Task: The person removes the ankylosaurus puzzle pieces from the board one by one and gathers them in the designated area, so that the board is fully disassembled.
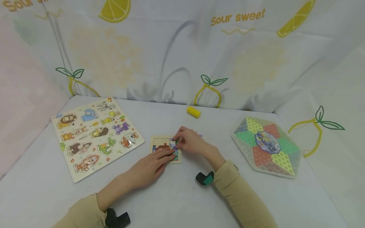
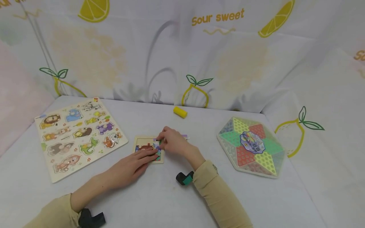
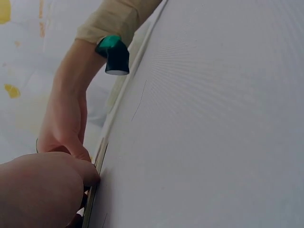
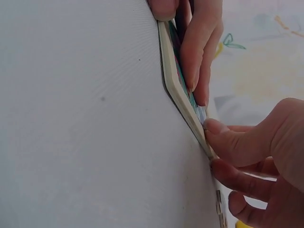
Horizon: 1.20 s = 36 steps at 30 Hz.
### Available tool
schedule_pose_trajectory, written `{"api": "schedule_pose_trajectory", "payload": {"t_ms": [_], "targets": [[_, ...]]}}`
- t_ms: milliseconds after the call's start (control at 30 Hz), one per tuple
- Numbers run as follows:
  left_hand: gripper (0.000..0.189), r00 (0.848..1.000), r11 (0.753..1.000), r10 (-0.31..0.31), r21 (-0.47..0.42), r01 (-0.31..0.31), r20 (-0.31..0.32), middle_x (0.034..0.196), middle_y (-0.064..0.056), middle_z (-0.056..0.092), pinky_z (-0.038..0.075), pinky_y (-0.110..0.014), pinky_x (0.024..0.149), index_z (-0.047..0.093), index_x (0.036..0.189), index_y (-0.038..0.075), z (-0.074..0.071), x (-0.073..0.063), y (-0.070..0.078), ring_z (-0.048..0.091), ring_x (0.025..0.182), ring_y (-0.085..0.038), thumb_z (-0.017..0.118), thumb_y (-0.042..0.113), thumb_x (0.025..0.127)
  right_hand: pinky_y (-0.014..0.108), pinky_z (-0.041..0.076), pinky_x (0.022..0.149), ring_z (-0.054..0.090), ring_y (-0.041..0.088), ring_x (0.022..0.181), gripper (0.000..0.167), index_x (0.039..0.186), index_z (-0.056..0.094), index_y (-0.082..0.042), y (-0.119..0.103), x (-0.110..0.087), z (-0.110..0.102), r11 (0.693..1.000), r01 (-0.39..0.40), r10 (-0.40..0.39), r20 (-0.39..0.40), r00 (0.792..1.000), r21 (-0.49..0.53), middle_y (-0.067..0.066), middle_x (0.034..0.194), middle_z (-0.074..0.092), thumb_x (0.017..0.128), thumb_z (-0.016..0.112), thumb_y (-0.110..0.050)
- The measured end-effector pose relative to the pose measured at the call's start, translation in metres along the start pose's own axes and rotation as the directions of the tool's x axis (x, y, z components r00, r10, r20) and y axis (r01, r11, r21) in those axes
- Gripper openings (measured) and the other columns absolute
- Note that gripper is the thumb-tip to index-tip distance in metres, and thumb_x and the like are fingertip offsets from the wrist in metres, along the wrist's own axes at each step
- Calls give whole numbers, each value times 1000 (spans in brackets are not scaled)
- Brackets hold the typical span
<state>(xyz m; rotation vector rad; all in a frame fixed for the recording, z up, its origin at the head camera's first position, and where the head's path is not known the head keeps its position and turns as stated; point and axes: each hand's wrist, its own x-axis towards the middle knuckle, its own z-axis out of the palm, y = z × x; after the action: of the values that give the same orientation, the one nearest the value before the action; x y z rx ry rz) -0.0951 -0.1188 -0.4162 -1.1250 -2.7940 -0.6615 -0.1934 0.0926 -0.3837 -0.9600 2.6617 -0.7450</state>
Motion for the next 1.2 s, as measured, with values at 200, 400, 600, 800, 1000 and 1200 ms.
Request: {"api": "schedule_pose_trajectory", "payload": {"t_ms": [200,400,600,800,1000,1200], "targets": [[40,1000,1000,-3,-1,3,-3,151,-8,50,42,-48,113,56,142,8,0,-1,0,44,141,-29,57,12,102,23,47,73,53,14,79,24,113,69,-4,1,0,1,999,24,-24,5,1000,-43,5,103,58,90,74,-7],[40,1000,1000,-7,-6,7,3,150,-9,50,41,-48,113,56,142,8,0,-1,0,44,142,-29,56,12,102,24,47,74,53,14,79,27,116,65,-4,0,-1,2,997,24,-23,15,1000,-69,5,103,55,90,73,-6],[40,1000,1000,-10,-16,10,5,151,-9,49,41,-48,113,56,142,8,0,0,0,43,142,-30,56,13,102,25,46,74,52,14,79,28,117,63,-4,-1,0,2,997,11,-10,19,1000,-70,5,107,52,91,72,-6],[40,1000,1000,-13,-25,13,9,151,-8,49,41,-48,113,56,142,8,-1,0,0,44,142,-29,55,13,102,24,47,74,53,13,78,27,116,62,-4,1,-1,1,998,33,-32,19,999,-57,6,111,52,91,72,-5],[40,1000,999,-18,-30,18,11,152,-9,48,43,-48,111,56,142,8,0,0,0,45,141,-29,56,13,102,22,48,73,54,12,78,26,114,62,-4,4,-1,1,997,68,-68,8,998,-44,6,111,54,90,73,-5],[40,999,998,-30,-55,31,11,153,-8,47,44,-47,111,57,141,10,0,0,-2,45,141,-28,57,14,102,22,48,74,55,12,79,29,116,62,-5,3,0,1,999,52,-52,8,999,-14,4,112,57,89,73,-3]]}}
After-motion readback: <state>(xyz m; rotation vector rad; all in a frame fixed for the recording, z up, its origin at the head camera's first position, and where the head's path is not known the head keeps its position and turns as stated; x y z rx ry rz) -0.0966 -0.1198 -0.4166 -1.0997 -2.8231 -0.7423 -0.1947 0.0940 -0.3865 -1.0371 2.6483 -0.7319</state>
